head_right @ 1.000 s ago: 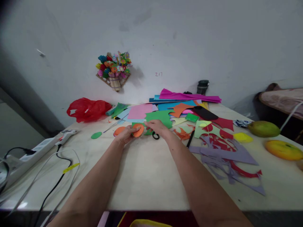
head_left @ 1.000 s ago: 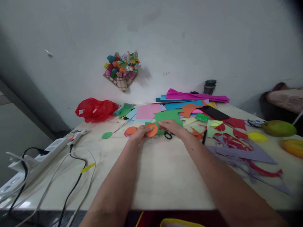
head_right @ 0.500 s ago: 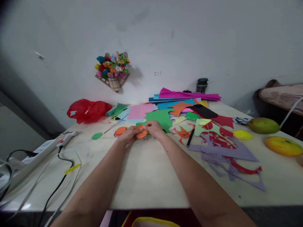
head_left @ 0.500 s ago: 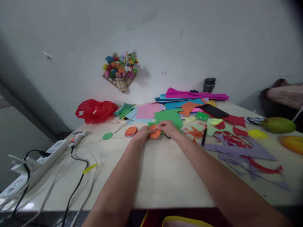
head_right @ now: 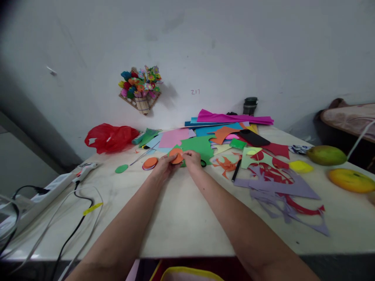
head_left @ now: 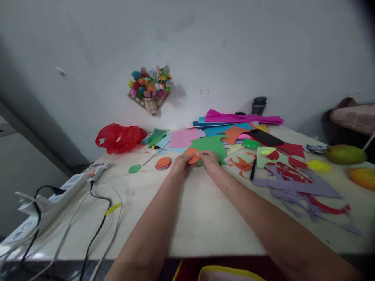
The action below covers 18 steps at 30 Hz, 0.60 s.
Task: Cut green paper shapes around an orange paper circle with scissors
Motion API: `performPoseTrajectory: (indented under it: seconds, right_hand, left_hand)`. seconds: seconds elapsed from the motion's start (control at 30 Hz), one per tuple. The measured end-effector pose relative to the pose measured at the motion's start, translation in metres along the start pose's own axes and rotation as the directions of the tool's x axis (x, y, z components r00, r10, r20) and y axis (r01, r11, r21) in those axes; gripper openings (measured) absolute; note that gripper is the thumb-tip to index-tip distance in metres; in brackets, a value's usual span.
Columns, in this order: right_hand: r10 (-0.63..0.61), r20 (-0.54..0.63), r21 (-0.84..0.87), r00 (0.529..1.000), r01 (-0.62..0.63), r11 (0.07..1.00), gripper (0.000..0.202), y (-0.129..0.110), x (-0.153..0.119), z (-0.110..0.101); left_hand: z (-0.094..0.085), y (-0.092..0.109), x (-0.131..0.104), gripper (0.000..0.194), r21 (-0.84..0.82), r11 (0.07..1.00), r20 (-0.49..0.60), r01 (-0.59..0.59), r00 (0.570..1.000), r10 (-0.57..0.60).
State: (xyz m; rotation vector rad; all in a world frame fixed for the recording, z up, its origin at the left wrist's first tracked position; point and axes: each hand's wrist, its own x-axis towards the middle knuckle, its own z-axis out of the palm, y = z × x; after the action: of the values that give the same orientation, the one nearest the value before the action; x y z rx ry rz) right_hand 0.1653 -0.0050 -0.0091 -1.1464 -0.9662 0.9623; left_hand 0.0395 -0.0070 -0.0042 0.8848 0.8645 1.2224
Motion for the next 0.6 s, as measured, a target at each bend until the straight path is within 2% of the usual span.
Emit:
performPoseTrajectory:
  seconds: [0.23, 0.6]
  right_hand:
    - [0.002, 0.008, 0.063, 1.000, -0.003, 0.998, 0.016, 0.008, 0.003, 0.003]
    - [-0.018, -0.018, -0.011, 1.000, 0.018, 1.000, 0.015, 0.014, 0.005, 0.002]
  left_hand:
    - [0.007, 0.000, -0.005, 0.015, -0.026, 0.998, 0.010, 0.061, 0.998, -0.061]
    - [0.007, -0.003, -0.002, 0.015, 0.013, 0.998, 0.017, 0.057, 0.998, -0.057]
